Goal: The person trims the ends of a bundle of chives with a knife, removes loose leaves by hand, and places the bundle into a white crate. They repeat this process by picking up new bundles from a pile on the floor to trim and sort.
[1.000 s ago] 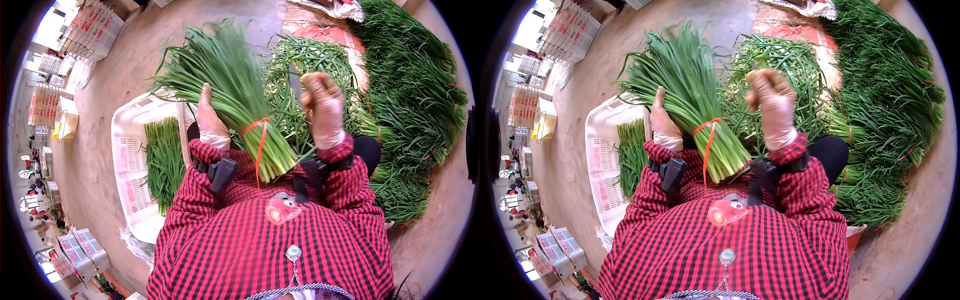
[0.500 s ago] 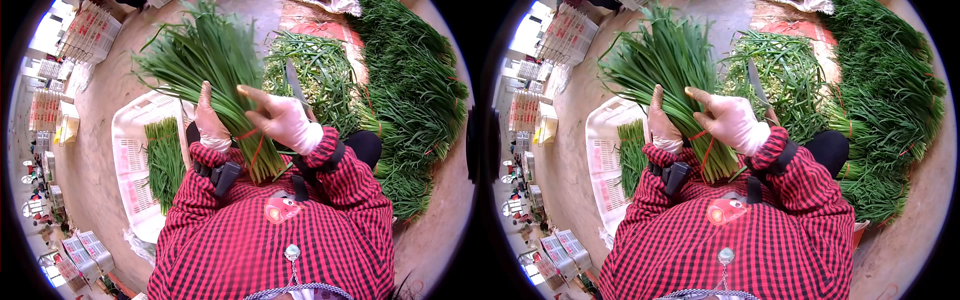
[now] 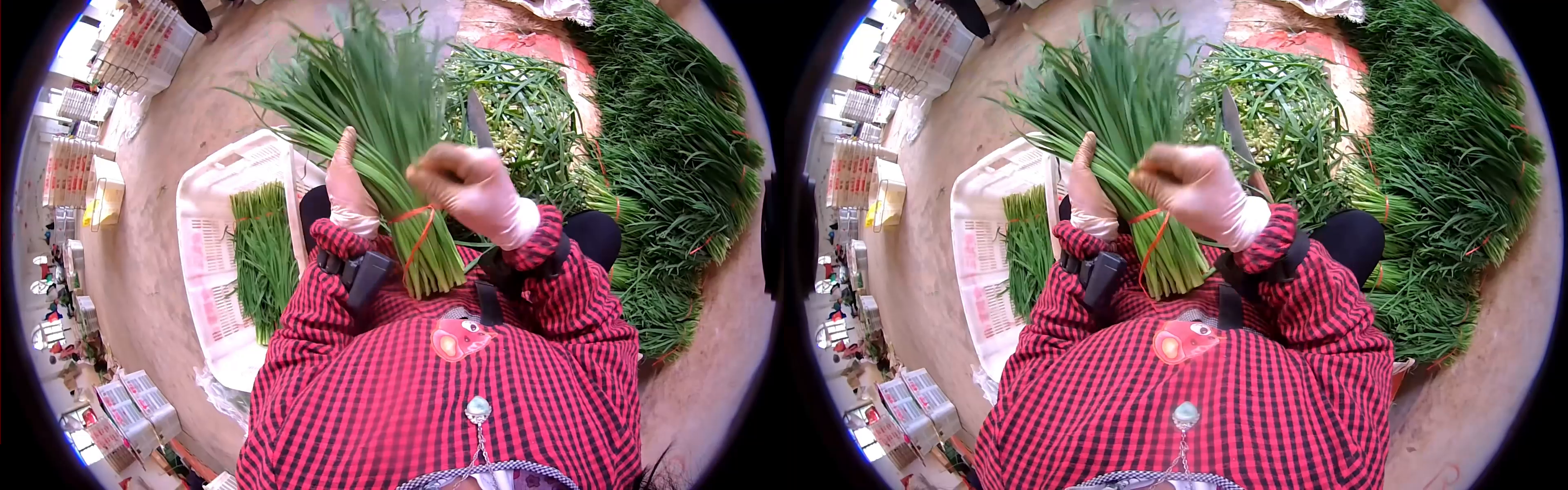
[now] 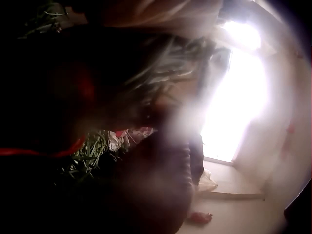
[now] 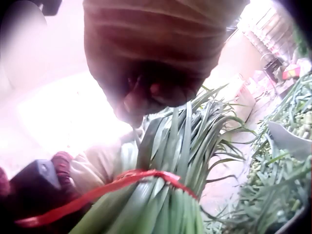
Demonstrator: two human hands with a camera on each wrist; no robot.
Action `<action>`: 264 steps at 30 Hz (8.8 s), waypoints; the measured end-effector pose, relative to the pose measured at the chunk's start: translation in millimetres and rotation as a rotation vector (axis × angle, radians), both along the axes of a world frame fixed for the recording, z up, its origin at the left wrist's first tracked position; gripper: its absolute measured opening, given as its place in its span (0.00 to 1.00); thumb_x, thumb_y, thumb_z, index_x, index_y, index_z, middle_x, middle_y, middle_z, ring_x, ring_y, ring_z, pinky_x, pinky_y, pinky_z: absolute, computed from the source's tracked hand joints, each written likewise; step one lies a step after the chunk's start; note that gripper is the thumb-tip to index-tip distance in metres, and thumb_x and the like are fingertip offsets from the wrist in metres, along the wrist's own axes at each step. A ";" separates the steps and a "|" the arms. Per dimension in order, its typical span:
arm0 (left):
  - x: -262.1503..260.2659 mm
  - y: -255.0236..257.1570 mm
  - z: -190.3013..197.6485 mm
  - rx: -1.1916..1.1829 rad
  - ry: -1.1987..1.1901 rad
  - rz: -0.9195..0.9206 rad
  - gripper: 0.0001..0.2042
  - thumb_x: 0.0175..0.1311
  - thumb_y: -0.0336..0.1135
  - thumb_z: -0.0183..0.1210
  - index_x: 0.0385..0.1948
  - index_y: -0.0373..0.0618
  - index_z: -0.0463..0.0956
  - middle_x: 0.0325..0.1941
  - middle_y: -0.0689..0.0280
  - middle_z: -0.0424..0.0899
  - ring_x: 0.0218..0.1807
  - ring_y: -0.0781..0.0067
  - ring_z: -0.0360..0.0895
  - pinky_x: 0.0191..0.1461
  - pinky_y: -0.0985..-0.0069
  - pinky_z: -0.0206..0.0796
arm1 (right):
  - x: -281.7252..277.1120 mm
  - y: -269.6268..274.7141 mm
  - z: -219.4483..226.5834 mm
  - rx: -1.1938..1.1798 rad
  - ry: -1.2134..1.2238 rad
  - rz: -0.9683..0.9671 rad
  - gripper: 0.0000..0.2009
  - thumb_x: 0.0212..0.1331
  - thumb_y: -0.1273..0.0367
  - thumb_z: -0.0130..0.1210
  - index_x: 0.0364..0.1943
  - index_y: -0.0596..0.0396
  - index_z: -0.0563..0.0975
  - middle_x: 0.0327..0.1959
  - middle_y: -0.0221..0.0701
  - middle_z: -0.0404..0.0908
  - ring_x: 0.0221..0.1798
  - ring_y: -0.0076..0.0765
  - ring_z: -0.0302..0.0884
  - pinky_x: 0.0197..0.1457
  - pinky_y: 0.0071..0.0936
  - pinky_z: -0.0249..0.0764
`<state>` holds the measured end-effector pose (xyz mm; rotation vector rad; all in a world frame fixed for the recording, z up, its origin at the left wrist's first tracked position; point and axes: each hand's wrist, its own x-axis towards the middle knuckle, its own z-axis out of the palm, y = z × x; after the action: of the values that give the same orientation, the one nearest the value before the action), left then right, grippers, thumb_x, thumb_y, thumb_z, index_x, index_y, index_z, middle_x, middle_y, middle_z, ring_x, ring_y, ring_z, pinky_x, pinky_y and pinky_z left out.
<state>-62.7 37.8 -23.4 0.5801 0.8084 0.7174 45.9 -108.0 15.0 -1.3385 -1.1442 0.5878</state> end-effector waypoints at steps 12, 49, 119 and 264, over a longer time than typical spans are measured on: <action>4.8 10.4 15.6 0.087 -0.081 -0.040 0.20 0.68 0.44 0.59 0.52 0.37 0.76 0.50 0.58 0.84 0.46 0.60 0.83 0.54 0.61 0.77 | 20.9 -35.7 -48.5 -0.559 0.140 0.017 0.59 0.49 0.42 0.68 0.74 0.67 0.46 0.69 0.54 0.65 0.73 0.51 0.61 0.74 0.38 0.58; 14.3 9.7 -47.3 -0.297 -0.025 -0.050 0.14 0.62 0.36 0.56 0.43 0.36 0.79 0.41 0.55 0.86 0.41 0.54 0.85 0.50 0.55 0.79 | 79.6 -23.9 -115.7 -0.056 1.014 -0.478 0.17 0.52 0.74 0.67 0.46 0.62 0.77 0.38 0.34 0.84 0.37 0.35 0.83 0.45 0.32 0.81; -197.3 80.9 35.6 2.003 1.077 -0.382 0.31 0.49 0.36 0.66 0.61 0.47 0.72 0.52 0.56 0.78 0.53 0.51 0.76 0.59 0.57 0.66 | 15.6 30.7 -152.2 -0.240 0.643 0.368 0.21 0.67 0.62 0.57 0.59 0.60 0.74 0.58 0.37 0.78 0.55 0.28 0.77 0.57 0.26 0.76; -257.7 0.6 -83.3 1.819 1.112 -0.393 0.39 0.44 0.39 0.69 0.67 0.51 0.68 0.63 0.57 0.72 0.63 0.52 0.70 0.65 0.54 0.59 | 27.8 -12.3 -57.5 -0.436 0.319 0.003 0.12 0.64 0.66 0.62 0.43 0.62 0.82 0.32 0.26 0.83 0.35 0.19 0.76 0.41 0.19 0.73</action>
<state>-320.4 38.4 -106.7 2.8620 0.7709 0.5574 73.6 -120.2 -42.5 -1.5389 -0.7815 1.0556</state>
